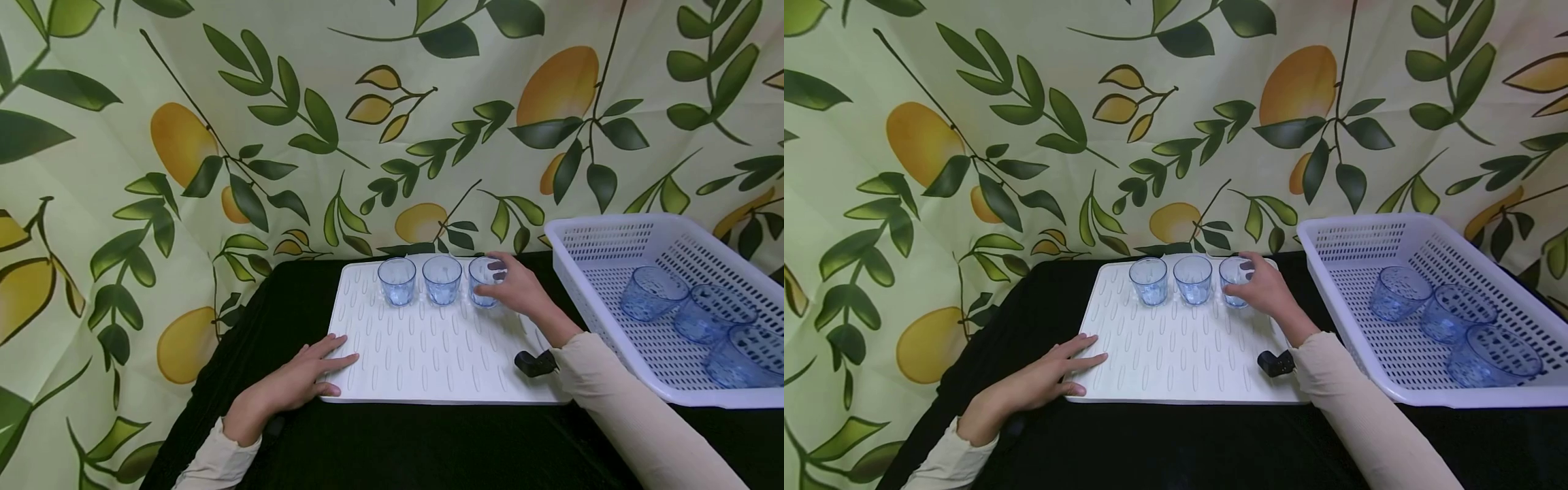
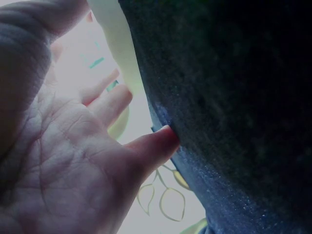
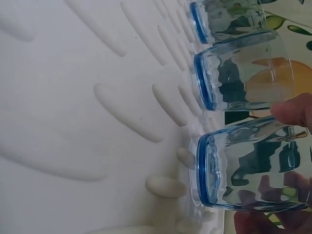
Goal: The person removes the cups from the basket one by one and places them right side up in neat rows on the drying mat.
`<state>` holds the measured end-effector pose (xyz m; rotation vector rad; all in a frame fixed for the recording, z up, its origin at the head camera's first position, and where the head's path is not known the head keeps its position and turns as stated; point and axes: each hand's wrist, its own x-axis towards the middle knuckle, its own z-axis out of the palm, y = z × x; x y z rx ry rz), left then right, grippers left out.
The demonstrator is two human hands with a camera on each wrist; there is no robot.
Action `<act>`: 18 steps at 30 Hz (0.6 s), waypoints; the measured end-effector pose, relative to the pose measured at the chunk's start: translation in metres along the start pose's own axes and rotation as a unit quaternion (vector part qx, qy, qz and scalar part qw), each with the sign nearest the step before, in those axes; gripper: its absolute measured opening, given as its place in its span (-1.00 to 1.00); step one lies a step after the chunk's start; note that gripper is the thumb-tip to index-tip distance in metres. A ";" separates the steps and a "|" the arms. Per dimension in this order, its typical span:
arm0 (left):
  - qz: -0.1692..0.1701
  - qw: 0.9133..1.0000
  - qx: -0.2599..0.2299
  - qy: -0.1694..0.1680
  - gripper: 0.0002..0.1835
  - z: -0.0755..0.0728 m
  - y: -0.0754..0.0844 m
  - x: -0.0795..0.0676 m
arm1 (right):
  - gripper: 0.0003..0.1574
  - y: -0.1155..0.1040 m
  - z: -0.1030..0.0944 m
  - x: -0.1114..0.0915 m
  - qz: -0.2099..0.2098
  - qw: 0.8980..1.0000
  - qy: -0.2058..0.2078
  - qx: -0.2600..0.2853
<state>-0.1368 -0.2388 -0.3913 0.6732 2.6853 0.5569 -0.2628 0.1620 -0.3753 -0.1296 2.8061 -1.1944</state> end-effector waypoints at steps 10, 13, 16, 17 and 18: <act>0.001 1.000 -0.003 0.003 -0.36 -0.001 0.000 0.000 | 0.10 -0.001 0.000 0.003 0.004 1.000 -0.002 0.005; 0.000 1.000 -0.010 0.003 -0.35 0.000 0.000 0.000 | 0.13 0.000 0.001 0.002 0.003 1.000 -0.005 0.003; -0.002 1.000 -0.014 0.003 -0.36 0.001 0.000 0.000 | 0.19 0.000 0.001 0.001 -0.002 1.000 -0.005 0.002; -0.002 1.000 -0.013 0.003 -0.36 0.001 0.000 0.000 | 0.21 0.001 0.000 0.000 -0.003 1.000 -0.003 0.001; -0.001 1.000 -0.012 0.003 -0.36 0.001 -0.001 0.000 | 0.23 0.001 0.000 0.000 -0.007 1.000 -0.001 -0.001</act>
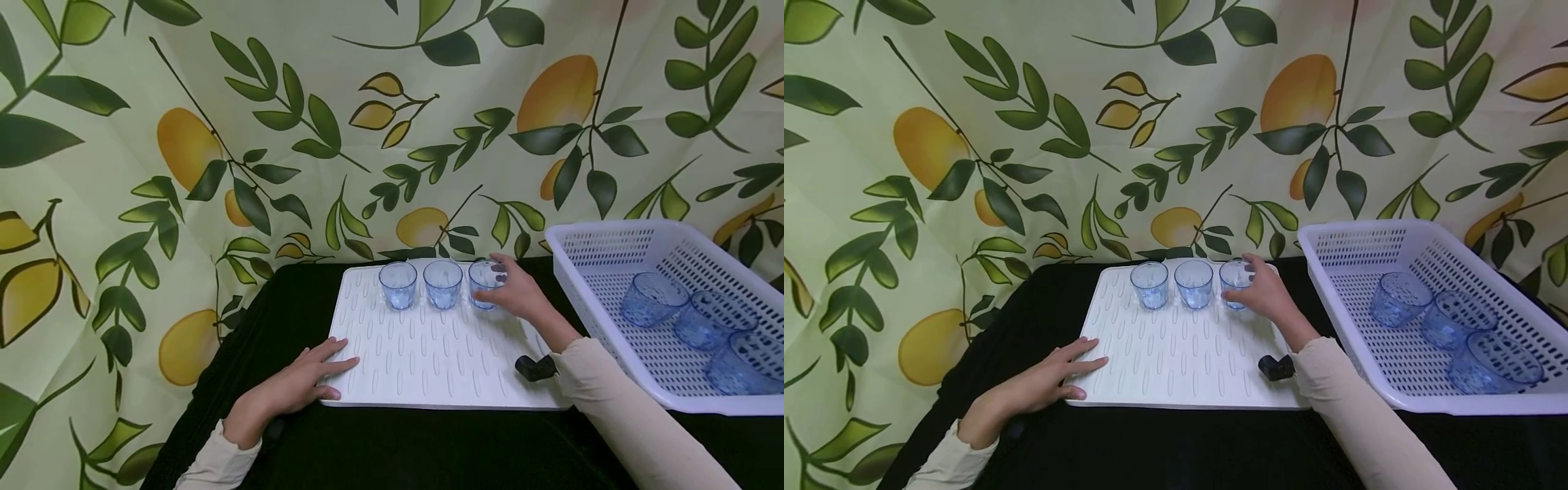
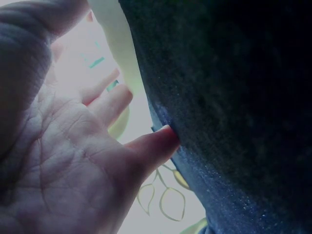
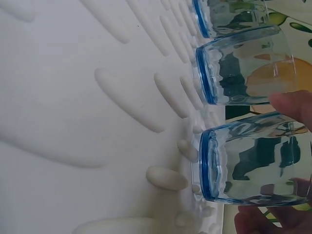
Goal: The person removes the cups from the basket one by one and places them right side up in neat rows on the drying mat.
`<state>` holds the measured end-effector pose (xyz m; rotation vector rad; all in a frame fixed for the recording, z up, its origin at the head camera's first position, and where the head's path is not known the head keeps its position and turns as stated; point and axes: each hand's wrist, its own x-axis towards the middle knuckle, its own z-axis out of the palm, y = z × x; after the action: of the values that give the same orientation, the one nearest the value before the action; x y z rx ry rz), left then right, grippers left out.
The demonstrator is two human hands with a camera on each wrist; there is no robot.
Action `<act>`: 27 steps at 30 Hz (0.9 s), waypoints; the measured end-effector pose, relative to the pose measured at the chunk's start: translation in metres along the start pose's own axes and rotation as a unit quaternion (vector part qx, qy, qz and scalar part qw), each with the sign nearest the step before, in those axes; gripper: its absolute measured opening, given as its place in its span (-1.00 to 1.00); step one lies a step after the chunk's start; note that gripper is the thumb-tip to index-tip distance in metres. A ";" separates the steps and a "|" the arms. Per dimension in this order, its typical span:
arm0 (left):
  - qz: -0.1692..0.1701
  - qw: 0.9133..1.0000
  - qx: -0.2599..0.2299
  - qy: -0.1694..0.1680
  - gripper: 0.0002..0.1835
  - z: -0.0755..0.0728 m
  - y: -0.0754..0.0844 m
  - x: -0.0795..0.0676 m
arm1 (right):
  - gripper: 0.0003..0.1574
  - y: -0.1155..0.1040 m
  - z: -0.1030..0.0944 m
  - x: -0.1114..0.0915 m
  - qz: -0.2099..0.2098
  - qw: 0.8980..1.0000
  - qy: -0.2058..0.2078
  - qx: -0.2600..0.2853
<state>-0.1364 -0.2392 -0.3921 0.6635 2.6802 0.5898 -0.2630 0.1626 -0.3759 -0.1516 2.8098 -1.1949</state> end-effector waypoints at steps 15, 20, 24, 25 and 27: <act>0.003 1.000 0.010 0.000 -0.34 -0.003 -0.002 -0.003 | 0.38 -0.021 -0.011 -0.051 -0.070 0.996 0.053 -0.028; 0.008 1.000 0.005 -0.001 -0.35 -0.003 -0.003 -0.004 | 0.28 -0.028 -0.023 -0.084 -0.095 0.993 0.063 -0.036; 0.008 1.000 0.009 0.000 -0.35 -0.001 -0.003 -0.005 | 0.19 -0.029 -0.036 -0.105 -0.119 0.989 0.071 -0.057; 0.007 1.000 0.009 0.000 -0.35 -0.001 -0.004 -0.005 | 0.18 -0.028 -0.040 -0.110 -0.122 0.988 0.074 -0.063; 0.006 1.000 0.008 0.000 -0.35 -0.001 -0.004 -0.006 | 0.17 -0.024 -0.048 -0.119 -0.123 0.986 0.083 -0.079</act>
<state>-0.1332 -0.2455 -0.3919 0.6848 2.6866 0.5713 -0.1494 0.1952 -0.3204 -0.4408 3.1062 -1.0695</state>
